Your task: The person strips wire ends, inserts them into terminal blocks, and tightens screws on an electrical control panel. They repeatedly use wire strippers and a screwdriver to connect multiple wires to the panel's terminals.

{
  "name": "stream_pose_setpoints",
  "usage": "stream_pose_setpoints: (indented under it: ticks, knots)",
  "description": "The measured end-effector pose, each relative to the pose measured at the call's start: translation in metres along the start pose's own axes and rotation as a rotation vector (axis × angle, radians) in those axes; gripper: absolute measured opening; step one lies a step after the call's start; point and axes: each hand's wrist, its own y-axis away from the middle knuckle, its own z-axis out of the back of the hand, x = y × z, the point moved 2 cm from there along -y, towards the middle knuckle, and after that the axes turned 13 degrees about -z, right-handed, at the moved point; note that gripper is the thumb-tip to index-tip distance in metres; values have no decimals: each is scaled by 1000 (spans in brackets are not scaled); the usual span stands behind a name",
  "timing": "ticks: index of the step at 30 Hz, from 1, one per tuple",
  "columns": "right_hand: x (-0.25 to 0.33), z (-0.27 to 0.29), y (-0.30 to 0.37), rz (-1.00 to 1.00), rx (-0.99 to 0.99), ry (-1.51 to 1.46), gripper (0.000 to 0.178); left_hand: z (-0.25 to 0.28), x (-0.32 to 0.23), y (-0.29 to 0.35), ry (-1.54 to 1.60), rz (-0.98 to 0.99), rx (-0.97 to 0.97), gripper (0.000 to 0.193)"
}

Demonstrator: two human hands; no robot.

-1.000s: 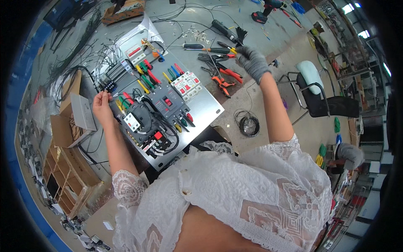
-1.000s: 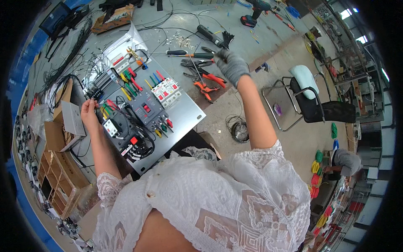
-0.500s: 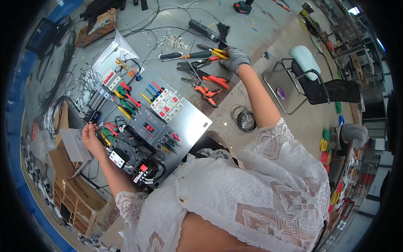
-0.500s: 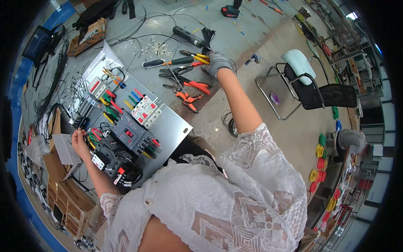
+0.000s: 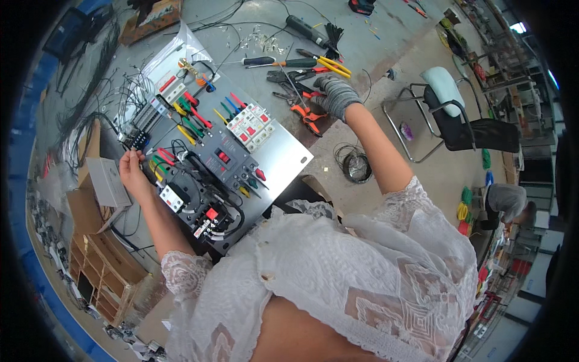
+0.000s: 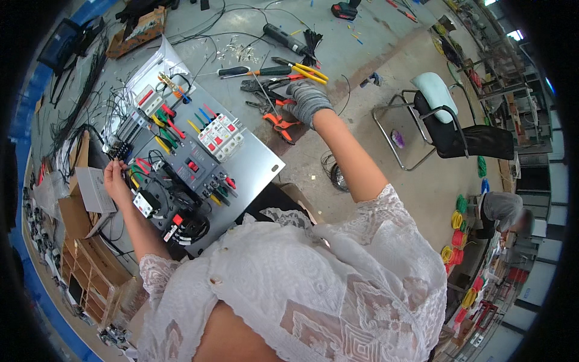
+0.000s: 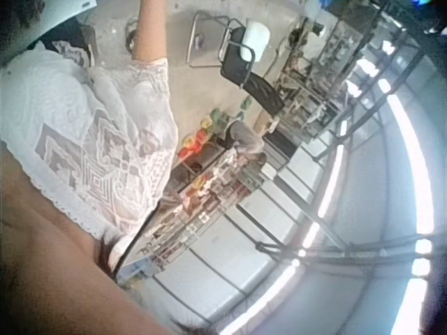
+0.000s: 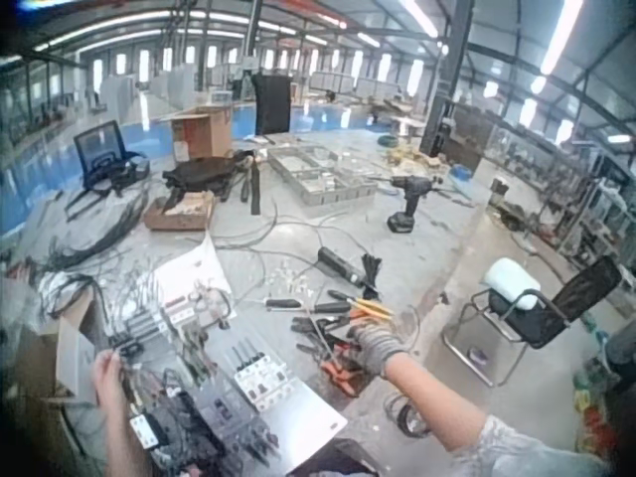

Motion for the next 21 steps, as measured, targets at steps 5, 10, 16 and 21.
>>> stream_pose_setpoints:
  ticks: [5,10,16,21]
  knots:
    - [35,21,39,-42,-4,-42,36,2,-3,2,-23,-14,-35,10]
    - [48,-1,51,-205,147,48,42,-2,0,-1,-21,-19,-26,11]
    - [35,27,16,-178,57,23,42,2,2,1,-14,-26,-47,10]
    - [1,29,-37,-161,-98,127,33,-6,2,2,-3,-17,-35,10]
